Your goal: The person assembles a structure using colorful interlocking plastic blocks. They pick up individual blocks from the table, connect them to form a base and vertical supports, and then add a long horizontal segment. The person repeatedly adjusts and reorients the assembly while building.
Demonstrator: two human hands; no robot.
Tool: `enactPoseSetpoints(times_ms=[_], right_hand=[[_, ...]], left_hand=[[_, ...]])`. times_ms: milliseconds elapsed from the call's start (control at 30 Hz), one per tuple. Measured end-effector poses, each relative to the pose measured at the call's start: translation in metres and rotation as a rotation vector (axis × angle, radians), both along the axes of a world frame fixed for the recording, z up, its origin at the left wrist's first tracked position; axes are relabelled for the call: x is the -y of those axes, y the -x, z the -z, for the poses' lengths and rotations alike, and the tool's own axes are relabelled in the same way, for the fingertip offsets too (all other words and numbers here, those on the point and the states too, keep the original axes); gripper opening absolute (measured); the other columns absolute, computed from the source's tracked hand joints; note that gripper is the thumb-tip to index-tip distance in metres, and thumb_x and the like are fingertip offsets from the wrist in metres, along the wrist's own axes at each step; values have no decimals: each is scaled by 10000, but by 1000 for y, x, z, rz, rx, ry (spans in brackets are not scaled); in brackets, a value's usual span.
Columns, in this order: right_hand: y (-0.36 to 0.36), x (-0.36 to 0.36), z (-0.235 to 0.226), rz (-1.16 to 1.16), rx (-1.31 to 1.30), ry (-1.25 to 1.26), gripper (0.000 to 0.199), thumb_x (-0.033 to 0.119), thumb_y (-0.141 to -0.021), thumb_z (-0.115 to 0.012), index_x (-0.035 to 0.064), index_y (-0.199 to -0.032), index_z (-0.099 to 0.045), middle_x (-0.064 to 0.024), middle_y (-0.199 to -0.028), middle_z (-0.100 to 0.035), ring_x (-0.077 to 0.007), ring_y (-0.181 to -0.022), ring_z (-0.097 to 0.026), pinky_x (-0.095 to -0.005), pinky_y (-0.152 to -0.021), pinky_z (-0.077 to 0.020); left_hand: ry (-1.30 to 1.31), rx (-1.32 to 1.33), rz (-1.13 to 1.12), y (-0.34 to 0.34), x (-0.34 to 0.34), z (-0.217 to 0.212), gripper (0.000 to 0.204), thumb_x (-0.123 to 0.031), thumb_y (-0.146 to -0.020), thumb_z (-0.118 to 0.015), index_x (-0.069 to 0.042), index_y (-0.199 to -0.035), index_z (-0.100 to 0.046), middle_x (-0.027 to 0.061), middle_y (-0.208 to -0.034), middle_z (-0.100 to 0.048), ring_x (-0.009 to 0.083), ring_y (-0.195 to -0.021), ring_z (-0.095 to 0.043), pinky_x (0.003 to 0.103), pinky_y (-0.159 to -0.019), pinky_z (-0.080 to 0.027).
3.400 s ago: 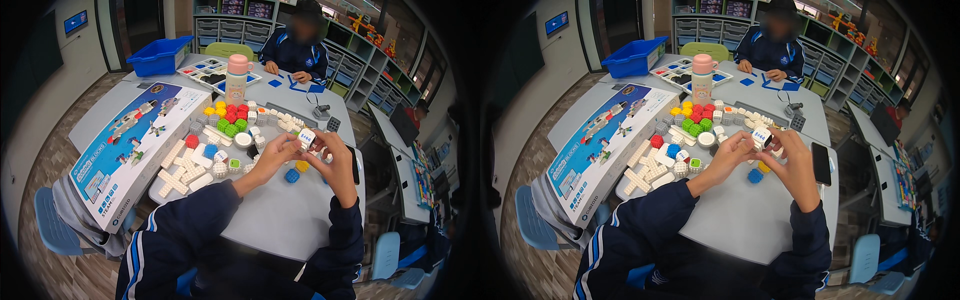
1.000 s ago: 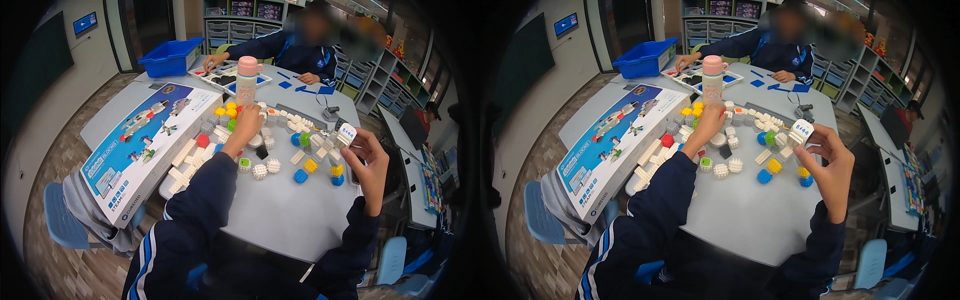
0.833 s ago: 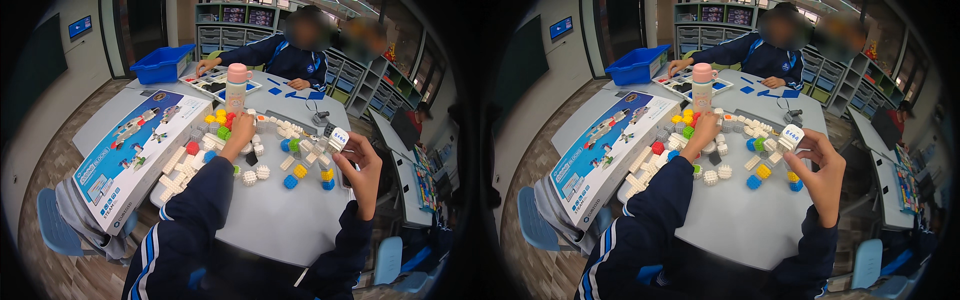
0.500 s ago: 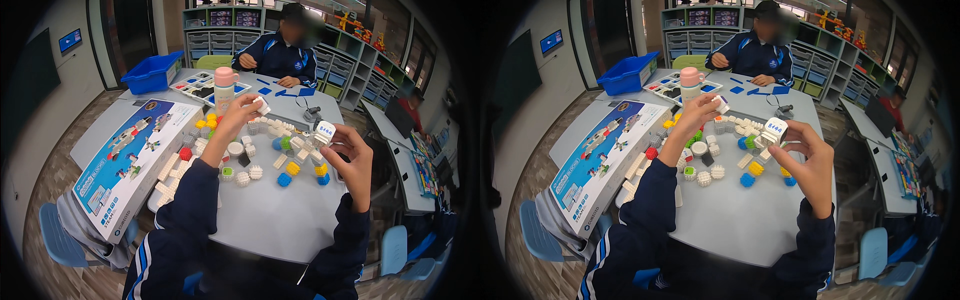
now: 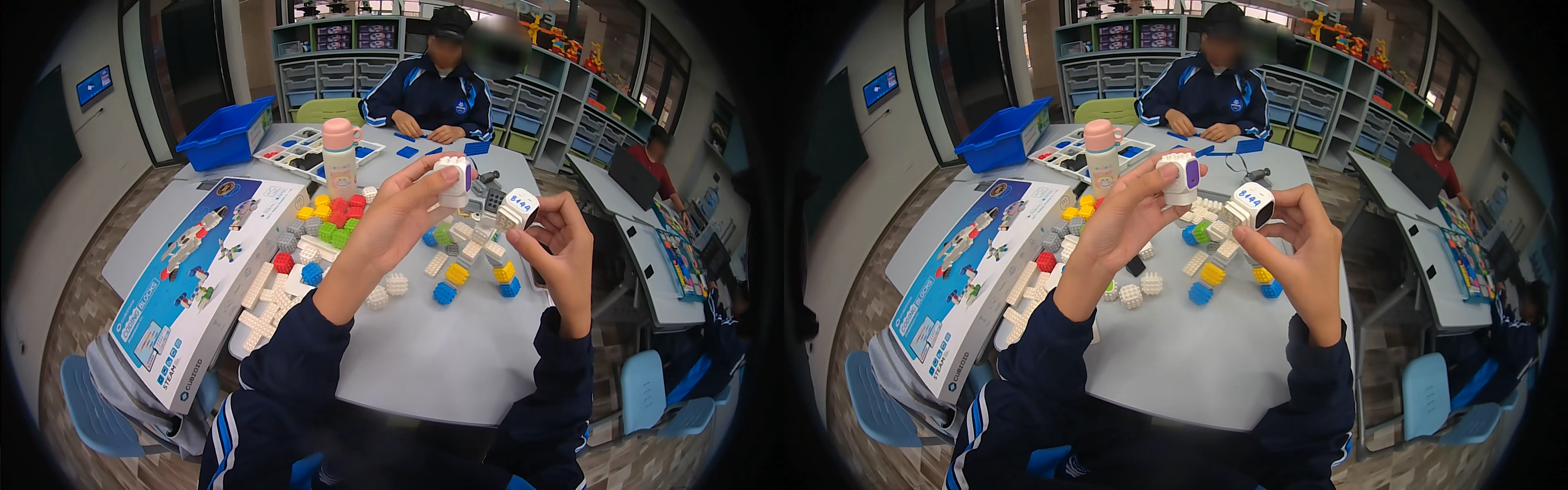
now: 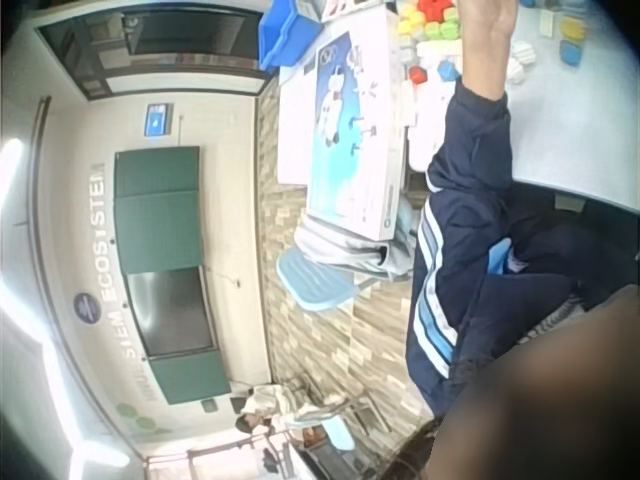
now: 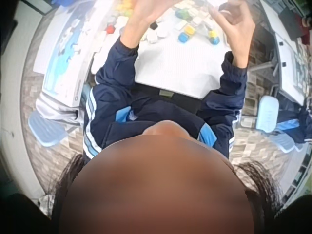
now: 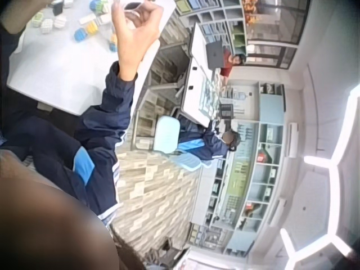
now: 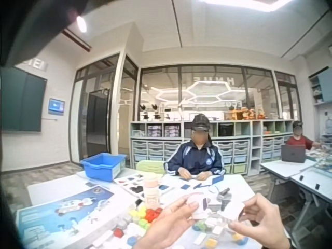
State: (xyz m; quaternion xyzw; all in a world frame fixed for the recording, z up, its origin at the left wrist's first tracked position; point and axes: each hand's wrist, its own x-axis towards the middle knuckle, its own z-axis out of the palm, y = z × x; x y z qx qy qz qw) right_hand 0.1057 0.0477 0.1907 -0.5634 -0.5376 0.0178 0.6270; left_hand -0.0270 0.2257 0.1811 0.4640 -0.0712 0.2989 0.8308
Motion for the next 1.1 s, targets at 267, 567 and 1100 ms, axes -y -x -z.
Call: enactPoseSetpoints(times_ms=[267, 567, 1100], right_hand=[[2, 2, -1, 31, 70, 42, 352, 76, -778, -806, -18, -1029, -576, -129, -991, -704, -119, -846, -666, -246, -743, -535], [4, -7, 3, 30, 140, 88, 346, 96, -766, -802, -19, -1010, -586, -118, -950, -711, -107, -834, -650, -241, -716, -515], [-3, -8, 4, 62, 192, 113, 352, 76, -755, -795, -16, -1025, -587, -99, -949, -707, -96, -815, -628, -238, -713, -504]], left_hand=[[-1040, -436, -713, -4, -71, 59, 392, -161, -796, -786, -24, -1148, -679, 108, -1073, -697, 152, -974, -664, 308, -888, -537], [-955, -628, -878, -32, -129, 154, 373, -175, -796, -785, -4, -1103, -658, 132, -964, -721, 244, -867, -702, 350, -802, -554], [-1114, -833, -792, -80, -196, 138, 343, -284, -832, -727, -30, -1060, -690, 143, -1021, -701, 314, -998, -635, 413, -846, -499]])
